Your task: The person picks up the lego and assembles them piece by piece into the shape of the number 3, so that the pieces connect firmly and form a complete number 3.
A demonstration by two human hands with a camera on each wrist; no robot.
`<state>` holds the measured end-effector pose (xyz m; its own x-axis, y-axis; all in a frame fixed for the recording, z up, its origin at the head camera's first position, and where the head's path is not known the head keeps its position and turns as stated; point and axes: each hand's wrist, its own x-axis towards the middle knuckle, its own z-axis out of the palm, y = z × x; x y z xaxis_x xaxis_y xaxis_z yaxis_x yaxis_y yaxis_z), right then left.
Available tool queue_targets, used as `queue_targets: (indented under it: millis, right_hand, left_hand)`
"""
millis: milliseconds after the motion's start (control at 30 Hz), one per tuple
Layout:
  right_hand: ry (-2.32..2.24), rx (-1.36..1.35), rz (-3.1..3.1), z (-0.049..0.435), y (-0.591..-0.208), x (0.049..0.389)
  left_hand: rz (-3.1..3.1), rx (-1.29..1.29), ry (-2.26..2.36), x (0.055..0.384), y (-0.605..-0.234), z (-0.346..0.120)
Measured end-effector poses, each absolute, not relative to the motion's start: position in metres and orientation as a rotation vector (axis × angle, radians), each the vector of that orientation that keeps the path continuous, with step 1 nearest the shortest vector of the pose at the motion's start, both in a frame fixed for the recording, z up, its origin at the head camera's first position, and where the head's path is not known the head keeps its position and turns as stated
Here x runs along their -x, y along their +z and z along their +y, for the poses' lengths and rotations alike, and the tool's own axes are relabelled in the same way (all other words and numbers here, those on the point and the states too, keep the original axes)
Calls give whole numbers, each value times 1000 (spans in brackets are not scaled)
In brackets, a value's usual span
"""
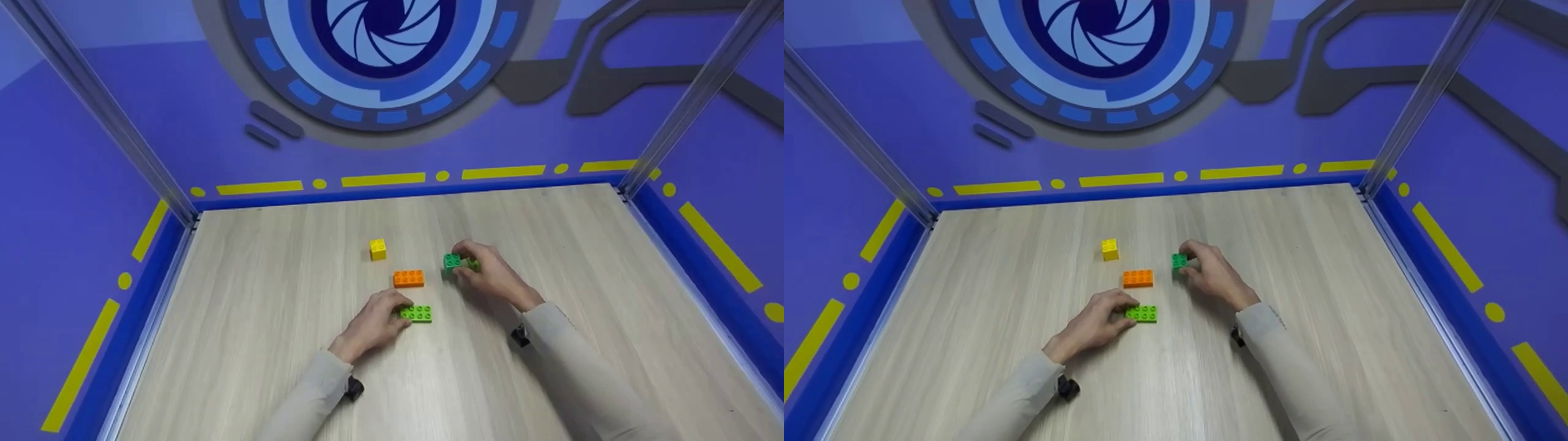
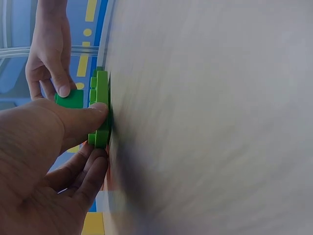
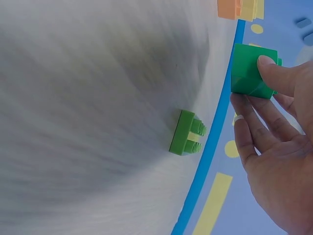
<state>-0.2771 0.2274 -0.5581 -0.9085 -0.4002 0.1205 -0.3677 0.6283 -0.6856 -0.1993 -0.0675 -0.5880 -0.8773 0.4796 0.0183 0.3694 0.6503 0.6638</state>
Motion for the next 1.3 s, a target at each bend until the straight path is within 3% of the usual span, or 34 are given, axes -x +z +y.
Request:
queue_targets:
  millis: [1300]
  right_hand:
    - [-1599,660,2537,220,-561,250]
  left_hand:
    - [2635,-670,1219,202,-597,-60]
